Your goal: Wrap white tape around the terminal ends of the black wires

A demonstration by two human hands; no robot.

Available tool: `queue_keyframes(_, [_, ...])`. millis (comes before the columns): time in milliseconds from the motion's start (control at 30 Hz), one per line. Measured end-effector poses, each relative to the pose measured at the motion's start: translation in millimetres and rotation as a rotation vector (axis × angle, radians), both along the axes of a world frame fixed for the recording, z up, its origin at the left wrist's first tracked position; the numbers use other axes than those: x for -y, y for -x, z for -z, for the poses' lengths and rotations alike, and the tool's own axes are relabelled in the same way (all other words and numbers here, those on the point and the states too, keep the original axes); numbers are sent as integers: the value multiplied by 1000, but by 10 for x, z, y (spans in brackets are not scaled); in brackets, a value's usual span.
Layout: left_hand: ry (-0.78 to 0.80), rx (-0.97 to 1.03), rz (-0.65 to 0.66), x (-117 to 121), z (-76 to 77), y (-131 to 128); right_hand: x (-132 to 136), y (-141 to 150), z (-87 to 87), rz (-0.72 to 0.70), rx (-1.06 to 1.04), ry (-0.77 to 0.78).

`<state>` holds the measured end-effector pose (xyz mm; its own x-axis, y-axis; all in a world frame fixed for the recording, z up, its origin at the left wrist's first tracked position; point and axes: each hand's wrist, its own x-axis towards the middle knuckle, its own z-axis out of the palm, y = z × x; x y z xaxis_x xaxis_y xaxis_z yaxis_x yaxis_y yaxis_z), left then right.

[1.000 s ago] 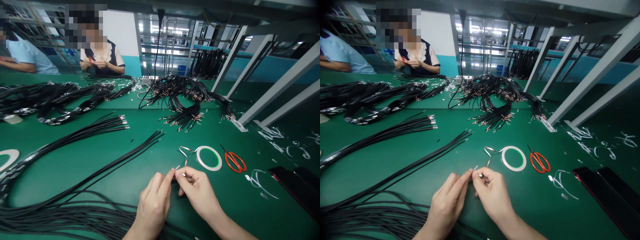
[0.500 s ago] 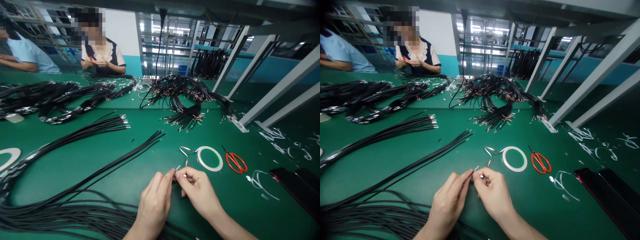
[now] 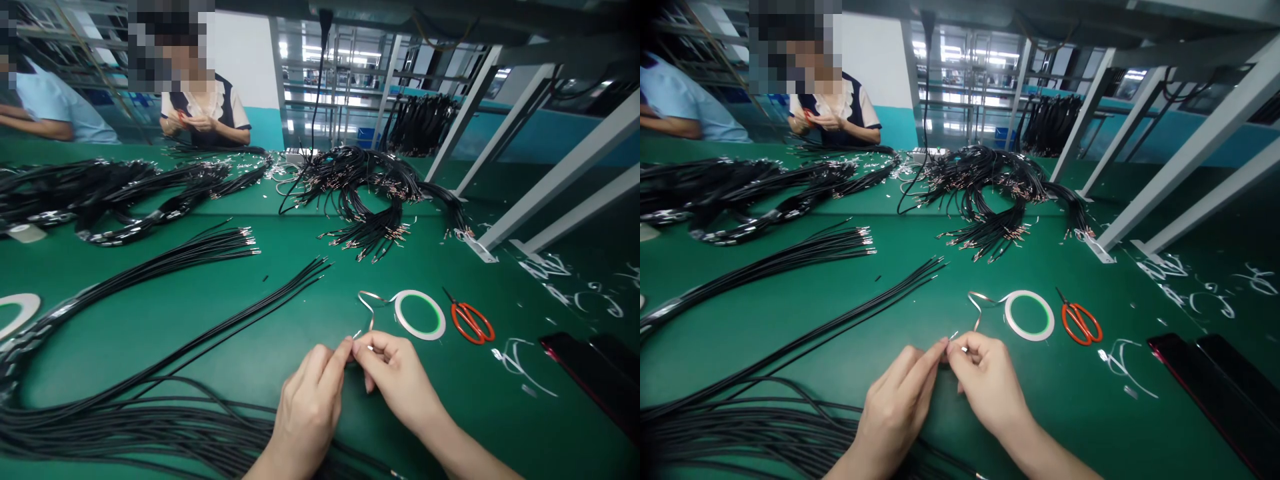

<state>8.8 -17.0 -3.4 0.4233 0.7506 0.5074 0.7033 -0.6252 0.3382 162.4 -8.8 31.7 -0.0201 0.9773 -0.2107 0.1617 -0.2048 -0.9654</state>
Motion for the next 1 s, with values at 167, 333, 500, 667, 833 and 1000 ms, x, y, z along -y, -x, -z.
queue_keyframes(167, [101, 169, 8, -22, -23, -16, -10, -11, 10, -3, 6, 15])
queue_keyframes(333, [465, 613, -46, -64, -95, -86, -14, -21, 10, -40, -2, -15])
queue_keyframes(500, [830, 929, -94, -87, -102, -124, -6, -8, 55, -46, 39, -40])
queue_keyframes(667, [995, 1039, -59, -150, -151, -130, -6, -3, 81, -74, 64, -65])
queue_keyframes(833, [1013, 1028, -48, -195, -188, -129, 16, -4, 43, -92, 104, -123])
queue_keyframes(1000, [1001, 1030, -83, -224, -241, -132, 30, 4, 41, -96, 100, -161])
